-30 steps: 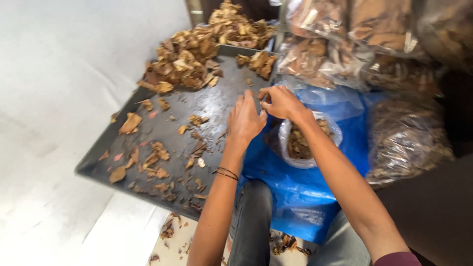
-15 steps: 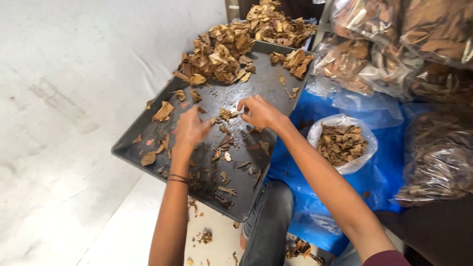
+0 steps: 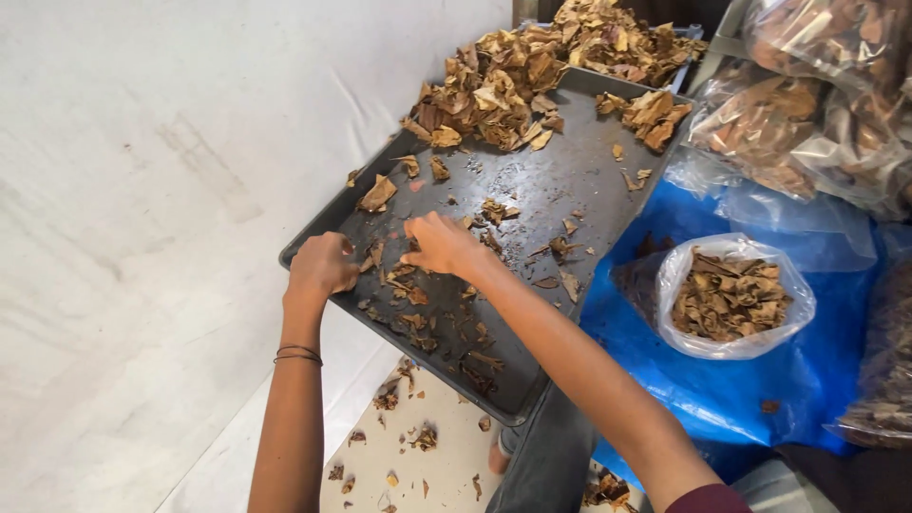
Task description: Stuffing small plastic bags with dried leaves from a metal tray.
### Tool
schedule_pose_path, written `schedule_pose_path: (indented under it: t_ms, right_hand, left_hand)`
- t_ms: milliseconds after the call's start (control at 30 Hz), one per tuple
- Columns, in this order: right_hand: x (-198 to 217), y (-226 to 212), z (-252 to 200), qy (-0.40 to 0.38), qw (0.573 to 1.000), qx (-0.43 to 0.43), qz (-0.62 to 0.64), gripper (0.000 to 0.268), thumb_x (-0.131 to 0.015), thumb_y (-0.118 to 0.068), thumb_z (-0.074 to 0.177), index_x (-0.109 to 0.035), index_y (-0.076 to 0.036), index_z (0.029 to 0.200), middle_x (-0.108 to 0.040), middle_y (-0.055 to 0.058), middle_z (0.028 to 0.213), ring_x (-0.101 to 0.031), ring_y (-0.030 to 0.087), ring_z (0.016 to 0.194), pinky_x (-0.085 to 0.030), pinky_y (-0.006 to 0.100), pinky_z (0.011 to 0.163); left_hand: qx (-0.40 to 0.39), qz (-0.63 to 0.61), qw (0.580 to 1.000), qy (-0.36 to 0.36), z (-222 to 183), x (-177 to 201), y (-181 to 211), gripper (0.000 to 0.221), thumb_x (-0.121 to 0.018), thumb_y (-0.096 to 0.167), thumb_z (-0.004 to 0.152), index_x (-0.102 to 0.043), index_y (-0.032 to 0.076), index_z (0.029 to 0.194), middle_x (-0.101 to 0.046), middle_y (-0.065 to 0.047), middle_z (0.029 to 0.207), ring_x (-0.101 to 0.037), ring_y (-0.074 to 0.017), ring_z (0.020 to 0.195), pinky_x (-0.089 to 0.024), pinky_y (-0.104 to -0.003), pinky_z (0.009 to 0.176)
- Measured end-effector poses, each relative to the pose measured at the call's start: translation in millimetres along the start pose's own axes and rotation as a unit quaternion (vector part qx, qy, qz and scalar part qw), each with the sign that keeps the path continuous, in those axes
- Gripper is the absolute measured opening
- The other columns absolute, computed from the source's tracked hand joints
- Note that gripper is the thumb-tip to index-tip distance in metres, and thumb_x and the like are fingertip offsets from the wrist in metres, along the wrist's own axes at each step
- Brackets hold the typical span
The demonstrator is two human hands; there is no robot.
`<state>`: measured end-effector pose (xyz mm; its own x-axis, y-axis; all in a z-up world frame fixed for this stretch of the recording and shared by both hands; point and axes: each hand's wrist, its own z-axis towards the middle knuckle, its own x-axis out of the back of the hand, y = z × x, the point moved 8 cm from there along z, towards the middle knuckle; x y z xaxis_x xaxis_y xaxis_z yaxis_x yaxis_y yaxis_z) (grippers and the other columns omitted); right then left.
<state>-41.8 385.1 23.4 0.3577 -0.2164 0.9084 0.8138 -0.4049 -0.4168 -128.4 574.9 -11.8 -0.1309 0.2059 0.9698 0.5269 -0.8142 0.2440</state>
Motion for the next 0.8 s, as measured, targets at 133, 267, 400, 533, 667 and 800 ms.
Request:
schedule_pose_path:
  t_ms: [133, 267, 400, 533, 667, 800]
  right_hand:
    - [-21.3, 6.2, 20.0, -0.001, 0.999, -0.002, -0.047, 0.049, -0.071, -0.028, 0.098, -0.056, -0.002, 0.137, -0.066, 0.026, 0.122, -0.070, 0.046, 0.102, -0.064, 0.061, 0.076]
    - [-18.0, 1.0, 24.9, 0.012, 1.000, 0.020, -0.010, 0.031, -0.062, -0.010, 0.101, -0.058, -0.001, 0.130, -0.064, 0.028, 0.120, -0.071, 0.046, 0.093, -0.062, 0.062, 0.068]
    - [1.5, -12.1, 16.4, 0.053, 0.997, 0.059, 0.014, 0.022, -0.058, -0.006, 0.101, -0.057, -0.005, 0.123, -0.064, 0.023, 0.110, -0.070, 0.040, 0.083, -0.058, 0.056, 0.058]
    - [-3.2, -27.4, 16.1, 0.070, 0.994, 0.088, 0.019, 0.018, -0.060, -0.004, 0.100, -0.057, -0.006, 0.118, -0.065, 0.021, 0.103, -0.069, 0.037, 0.076, -0.054, 0.053, 0.055]
    - [-13.0, -39.5, 6.0, -0.013, 0.998, 0.060, -0.034, 0.037, -0.070, -0.020, 0.099, -0.059, -0.009, 0.133, -0.063, 0.019, 0.126, -0.070, 0.041, 0.106, -0.065, 0.058, 0.078]
    - [-12.7, -54.3, -5.0, -0.048, 0.995, 0.075, -0.050, 0.043, -0.071, -0.019, 0.099, -0.057, -0.007, 0.137, -0.063, 0.024, 0.128, -0.068, 0.044, 0.110, -0.065, 0.062, 0.082]
  left_hand:
    - [0.011, 0.034, 0.998, -0.043, -16.7, -0.7, -0.7, 0.037, -0.085, 0.027, 0.081, -0.081, 0.010, 0.114, -0.079, -0.020, 0.111, -0.070, -0.0435, 0.115, -0.019, -0.080, 0.113]
    - [0.025, 0.055, 0.995, -0.085, -25.1, 0.7, -0.3, 0.043, -0.084, 0.025, 0.083, -0.077, 0.013, 0.123, -0.079, -0.017, 0.113, -0.073, -0.0405, 0.111, -0.024, -0.079, 0.110]
    - [0.022, 0.035, 0.995, -0.090, -44.4, 21.5, 17.1, 0.041, -0.085, 0.018, 0.081, -0.077, 0.014, 0.122, -0.079, -0.020, 0.110, -0.075, -0.0433, 0.105, -0.044, -0.069, 0.102]
    - [0.021, 0.032, 0.995, -0.093, -53.2, 29.3, 24.1, 0.042, -0.081, 0.009, 0.081, -0.077, 0.012, 0.122, -0.078, -0.022, 0.112, -0.074, -0.0464, 0.104, -0.053, -0.064, 0.094]
    - [0.012, 0.033, 0.996, -0.077, -30.9, 6.5, 6.3, 0.037, -0.082, 0.013, 0.081, -0.080, 0.014, 0.118, -0.080, -0.017, 0.110, -0.075, -0.0437, 0.102, -0.027, -0.075, 0.110]
    - [0.002, 0.050, 0.997, -0.060, -16.0, -4.5, -6.5, 0.030, -0.079, 0.011, 0.083, -0.082, 0.015, 0.113, -0.081, -0.015, 0.107, -0.076, -0.0418, 0.100, -0.014, -0.079, 0.112]
